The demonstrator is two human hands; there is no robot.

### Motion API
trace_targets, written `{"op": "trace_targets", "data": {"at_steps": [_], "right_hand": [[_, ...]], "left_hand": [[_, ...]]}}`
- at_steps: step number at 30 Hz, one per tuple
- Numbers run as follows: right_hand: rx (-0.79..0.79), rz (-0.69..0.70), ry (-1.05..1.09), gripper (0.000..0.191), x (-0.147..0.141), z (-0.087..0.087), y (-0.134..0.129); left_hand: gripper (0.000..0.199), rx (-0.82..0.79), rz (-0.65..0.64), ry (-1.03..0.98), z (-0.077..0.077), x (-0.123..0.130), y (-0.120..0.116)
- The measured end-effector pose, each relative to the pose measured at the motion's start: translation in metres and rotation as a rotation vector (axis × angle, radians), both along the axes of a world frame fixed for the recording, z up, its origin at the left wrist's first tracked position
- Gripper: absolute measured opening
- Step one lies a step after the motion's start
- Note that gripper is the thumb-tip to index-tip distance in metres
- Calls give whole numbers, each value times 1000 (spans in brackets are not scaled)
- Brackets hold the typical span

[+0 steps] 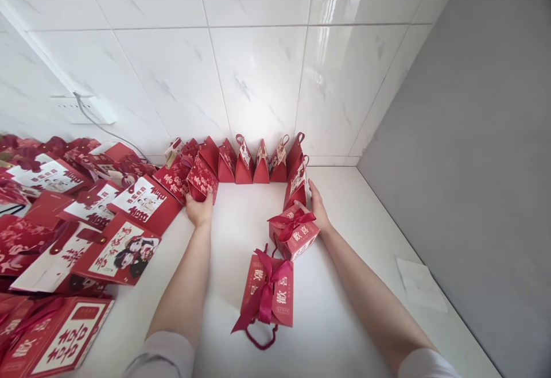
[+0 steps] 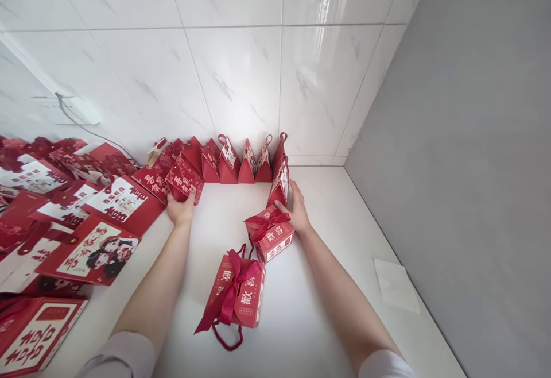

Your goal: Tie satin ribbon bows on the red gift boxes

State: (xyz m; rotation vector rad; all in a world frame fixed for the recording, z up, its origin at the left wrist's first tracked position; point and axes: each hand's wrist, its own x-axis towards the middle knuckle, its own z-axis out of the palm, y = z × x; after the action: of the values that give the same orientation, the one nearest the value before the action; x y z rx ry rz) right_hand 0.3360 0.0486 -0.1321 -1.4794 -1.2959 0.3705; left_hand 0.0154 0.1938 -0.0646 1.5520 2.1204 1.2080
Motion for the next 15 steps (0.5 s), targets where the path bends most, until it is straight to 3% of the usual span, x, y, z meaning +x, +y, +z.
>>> {"op": "trace_targets", "data": {"at_steps": [6, 10, 15], "right_hand": [[10, 37, -11, 85, 1, -1, 2], [24, 70, -1, 84, 2, -3, 4], [24, 109, 56, 84, 1, -2, 2]], "left_hand": [[63, -79, -96, 13, -19, 8, -54], [55, -49, -399, -26, -26, 39, -72], [58, -1, -782, -36, -27, 98, -68]]}}
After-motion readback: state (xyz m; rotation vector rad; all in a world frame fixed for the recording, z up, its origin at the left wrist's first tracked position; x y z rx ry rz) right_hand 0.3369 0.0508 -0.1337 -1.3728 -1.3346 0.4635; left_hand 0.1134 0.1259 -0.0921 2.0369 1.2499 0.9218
